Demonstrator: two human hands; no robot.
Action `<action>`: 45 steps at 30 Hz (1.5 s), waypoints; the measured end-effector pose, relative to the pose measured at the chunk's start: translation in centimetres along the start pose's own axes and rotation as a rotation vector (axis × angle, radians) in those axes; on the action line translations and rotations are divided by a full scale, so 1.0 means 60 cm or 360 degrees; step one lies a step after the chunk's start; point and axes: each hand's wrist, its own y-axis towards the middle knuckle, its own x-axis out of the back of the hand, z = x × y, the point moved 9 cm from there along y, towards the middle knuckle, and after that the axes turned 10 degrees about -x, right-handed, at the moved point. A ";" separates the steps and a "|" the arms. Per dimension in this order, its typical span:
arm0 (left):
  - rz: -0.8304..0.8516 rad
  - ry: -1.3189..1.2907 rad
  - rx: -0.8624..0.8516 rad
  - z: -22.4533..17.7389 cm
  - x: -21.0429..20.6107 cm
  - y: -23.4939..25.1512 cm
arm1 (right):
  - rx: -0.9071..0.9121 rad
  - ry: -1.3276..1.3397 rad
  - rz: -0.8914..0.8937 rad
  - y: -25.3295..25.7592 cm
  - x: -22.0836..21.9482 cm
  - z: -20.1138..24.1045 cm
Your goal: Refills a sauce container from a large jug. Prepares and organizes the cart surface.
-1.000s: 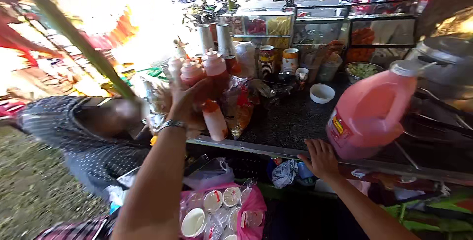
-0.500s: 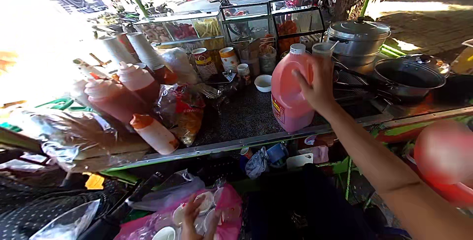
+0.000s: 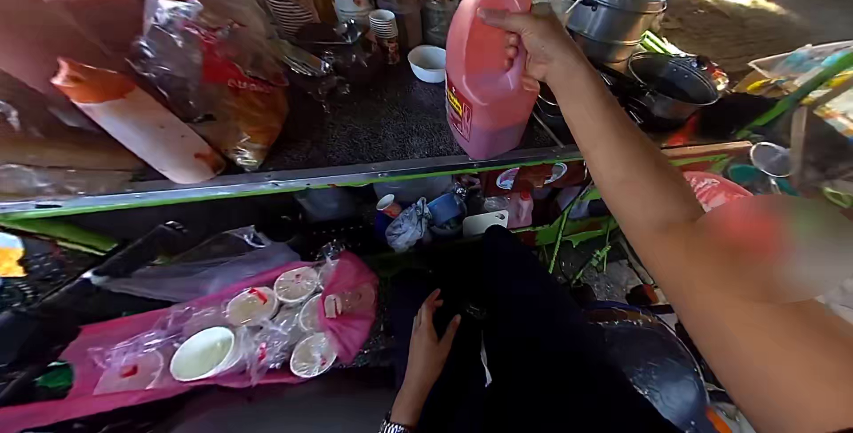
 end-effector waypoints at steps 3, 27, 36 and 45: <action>0.0037 0.0043 0.0017 0.010 -0.009 -0.011 | 0.0141 -0.0321 0.0119 -0.064 -0.003 0.021; 0.0043 0.0427 0.0056 0.048 -0.018 0.011 | -0.0586 -0.2289 0.1482 -0.269 0.139 -0.512; 0.0142 0.0551 0.0086 0.058 -0.030 0.020 | -0.0213 -0.2430 0.1573 -0.168 0.176 -0.656; 0.0236 0.0710 0.0071 0.043 -0.032 0.032 | -0.0277 -0.2484 0.1514 -0.102 0.201 -0.734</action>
